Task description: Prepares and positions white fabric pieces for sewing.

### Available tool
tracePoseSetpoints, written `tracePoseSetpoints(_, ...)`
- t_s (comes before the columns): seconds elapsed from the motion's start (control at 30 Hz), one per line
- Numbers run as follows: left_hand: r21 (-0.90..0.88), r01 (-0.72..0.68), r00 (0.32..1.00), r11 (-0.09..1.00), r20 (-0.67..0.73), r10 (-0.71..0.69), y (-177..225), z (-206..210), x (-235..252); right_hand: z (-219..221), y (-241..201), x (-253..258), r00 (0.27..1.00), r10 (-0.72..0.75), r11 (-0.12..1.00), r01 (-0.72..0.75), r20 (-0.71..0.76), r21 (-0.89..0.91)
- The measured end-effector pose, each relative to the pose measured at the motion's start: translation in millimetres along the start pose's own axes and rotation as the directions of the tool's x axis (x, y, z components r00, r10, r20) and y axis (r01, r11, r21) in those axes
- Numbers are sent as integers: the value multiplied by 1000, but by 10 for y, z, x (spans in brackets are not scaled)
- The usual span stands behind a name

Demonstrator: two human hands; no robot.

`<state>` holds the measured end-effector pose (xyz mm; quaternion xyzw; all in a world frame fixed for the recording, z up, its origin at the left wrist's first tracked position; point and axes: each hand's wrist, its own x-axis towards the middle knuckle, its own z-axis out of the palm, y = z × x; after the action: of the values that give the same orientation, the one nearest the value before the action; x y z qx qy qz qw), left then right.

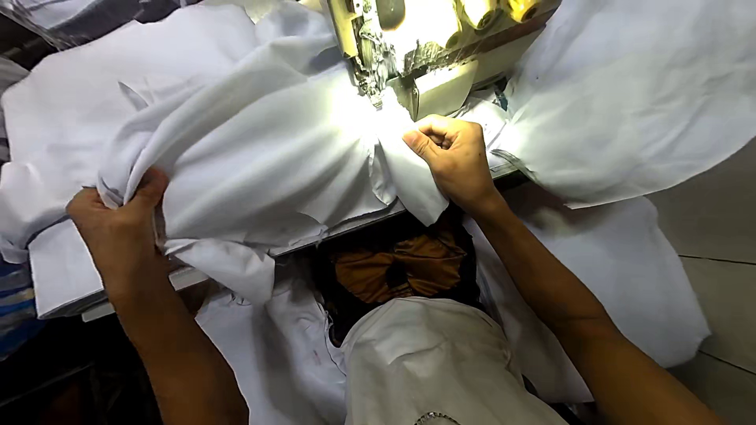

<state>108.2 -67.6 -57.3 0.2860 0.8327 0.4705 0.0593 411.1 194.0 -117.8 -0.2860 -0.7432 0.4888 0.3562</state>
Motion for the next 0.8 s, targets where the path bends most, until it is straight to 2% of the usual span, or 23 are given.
tracePoseSetpoints(0.17, -10, -46, 998, 999, 32, 46, 34, 75, 389, -35, -20, 57, 999, 9, 1000, -8, 36, -12)
tracePoseSetpoints(0.3, 113, -14, 991, 993, 135, -1, -45, 59, 588, -162, 14, 84, 986, 22, 999, -27, 164, 31)
tracePoseSetpoints(0.37, 145, 12, 959, 989, 279, -52, -118, -50, 494, -291, 4, 70, 971, 65, 997, -73, 229, 26)
tracePoseSetpoints(0.43, 82, 15, 907, 997, 418, -48, -245, -176, 214, -439, -41, -11, 955, 124, 992, -127, 269, -6)
tracePoseSetpoints(0.47, 58, 32, 902, 998, 429, -53, -287, -198, 47, -496, -44, -42, 950, 137, 990, -139, 282, -15)
tracePoseSetpoints(0.6, 55, 92, 962, 994, 253, -103, -375, -100, -555, -611, 32, -69, 938, 153, 988, -156, 310, -15)
tracePoseSetpoints(0.7, 48, 61, 984, 997, 163, -68, -428, -292, -590, -634, 45, -79, 938, 159, 987, -161, 307, -19)
tracePoseSetpoints(0.77, 147, -110, 985, 983, 148, 88, -463, -634, -268, -645, 21, -61, 938, 153, 988, -157, 310, -13)
tracePoseSetpoints(0.8, 231, -212, 965, 950, 203, 166, -401, -832, -18, -649, -1, -56, 934, 154, 987, -161, 323, -5)
